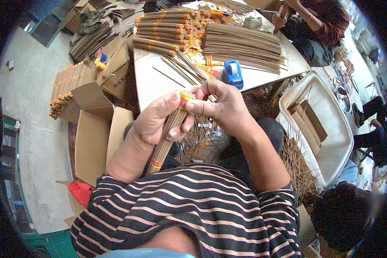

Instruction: The person gathers thin wooden sticks from a table, aligns them into bundles, and secures each bundle with a small paper band. Completed bundles are placed into a cardboard box. The person repeats this process continuously.

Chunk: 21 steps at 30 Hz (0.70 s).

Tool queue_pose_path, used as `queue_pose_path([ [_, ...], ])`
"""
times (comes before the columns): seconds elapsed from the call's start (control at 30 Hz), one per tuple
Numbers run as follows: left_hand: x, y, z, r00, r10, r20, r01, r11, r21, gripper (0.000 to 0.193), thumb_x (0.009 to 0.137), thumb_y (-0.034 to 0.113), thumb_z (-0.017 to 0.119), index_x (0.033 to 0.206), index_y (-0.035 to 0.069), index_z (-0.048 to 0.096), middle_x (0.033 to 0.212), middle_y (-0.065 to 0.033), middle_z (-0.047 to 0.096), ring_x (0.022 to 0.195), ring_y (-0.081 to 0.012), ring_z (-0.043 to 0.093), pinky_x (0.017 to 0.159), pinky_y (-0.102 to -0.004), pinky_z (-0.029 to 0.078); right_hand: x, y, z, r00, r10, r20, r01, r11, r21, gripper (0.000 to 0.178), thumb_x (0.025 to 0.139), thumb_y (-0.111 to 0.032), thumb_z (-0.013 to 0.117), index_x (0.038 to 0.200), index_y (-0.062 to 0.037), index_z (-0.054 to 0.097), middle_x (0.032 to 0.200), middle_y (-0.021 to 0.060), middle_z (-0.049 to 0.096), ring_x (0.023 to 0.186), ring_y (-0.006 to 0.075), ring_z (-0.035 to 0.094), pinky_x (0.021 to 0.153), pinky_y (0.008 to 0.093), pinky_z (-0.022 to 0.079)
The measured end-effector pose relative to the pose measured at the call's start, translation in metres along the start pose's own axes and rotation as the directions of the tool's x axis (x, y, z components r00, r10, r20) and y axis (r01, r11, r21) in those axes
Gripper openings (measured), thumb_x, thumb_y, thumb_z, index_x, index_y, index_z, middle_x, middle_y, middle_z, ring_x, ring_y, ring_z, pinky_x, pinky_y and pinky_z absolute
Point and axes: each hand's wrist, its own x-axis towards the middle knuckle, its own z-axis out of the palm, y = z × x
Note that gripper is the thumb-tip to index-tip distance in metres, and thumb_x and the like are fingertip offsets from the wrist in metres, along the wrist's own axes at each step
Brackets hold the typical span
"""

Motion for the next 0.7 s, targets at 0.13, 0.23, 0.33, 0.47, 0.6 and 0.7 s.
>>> queue_pose_path([
  [0.13,-0.001,-0.003,-0.002,0.998,0.002,0.059,-0.001,1.0,-0.011,0.066,0.09,0.036,0.051,0.139,0.011,0.015,0.076,-0.0148,0.058,0.044,-0.01,0.049,0.038,-0.0184,0.038,0.004,0.018,0.002,0.994,-0.1,0.034,0.094,0.984,0.154,0.026,0.07,-0.019,0.077,0.082,-0.0028,0.061,0.076,-0.002,0.054,0.073,0.0064,0.047,0.065,0.0211,0.04],
  [0.23,-0.002,-0.005,0.002,0.997,0.03,0.067,-0.027,0.999,-0.044,0.072,0.091,0.036,0.05,0.142,0.015,0.004,0.072,-0.0151,0.055,0.041,-0.0107,0.045,0.036,-0.02,0.036,0.005,0.025,0.005,0.97,-0.234,0.063,0.214,0.95,0.229,0.023,0.072,-0.017,0.075,0.086,-0.0034,0.063,0.079,-0.001,0.056,0.074,0.0075,0.05,0.067,0.0215,0.041],
  [0.33,-0.001,-0.004,0.006,0.995,0.021,0.098,-0.011,0.995,-0.103,0.072,0.092,0.035,0.048,0.143,0.018,0.0,0.066,-0.0146,0.052,0.037,-0.0103,0.043,0.034,-0.0206,0.034,0.002,0.024,0.01,0.968,-0.234,0.089,0.189,0.916,0.352,0.021,0.074,-0.015,0.073,0.089,-0.003,0.064,0.086,0.0011,0.059,0.079,0.0088,0.053,0.07,0.0223,0.043],
  [0.47,-0.001,-0.005,0.004,0.992,0.013,0.123,0.002,0.993,-0.118,0.07,0.092,0.035,0.046,0.143,0.019,0.0,0.063,-0.014,0.05,0.036,-0.01,0.042,0.033,-0.0206,0.033,0.004,0.039,0.012,0.958,-0.264,0.111,0.183,0.862,0.472,0.016,0.078,-0.013,0.069,0.089,-0.0018,0.065,0.089,0.0031,0.061,0.084,0.0119,0.055,0.076,0.026,0.045],
  [0.6,-0.003,-0.006,0.007,0.994,0.007,0.107,0.001,0.997,-0.073,0.071,0.092,0.035,0.047,0.143,0.019,0.0,0.061,-0.0135,0.05,0.036,-0.0104,0.042,0.033,-0.0213,0.033,0.002,0.048,0.018,0.967,-0.229,0.109,0.117,0.783,0.61,0.014,0.078,-0.012,0.068,0.088,-0.0015,0.065,0.09,0.0039,0.061,0.084,0.0135,0.056,0.077,0.0277,0.045],
  [0.7,-0.004,-0.003,0.007,0.994,0.001,0.105,-0.001,1.0,0.001,0.074,0.091,0.036,0.049,0.143,0.017,0.0,0.065,-0.0127,0.051,0.041,-0.011,0.043,0.037,-0.0202,0.035,0.0,0.049,0.019,0.976,-0.185,0.112,0.07,0.76,0.646,0.013,0.079,-0.01,0.068,0.087,-0.0012,0.064,0.09,0.0034,0.061,0.082,0.0117,0.056,0.075,0.0262,0.045],
])
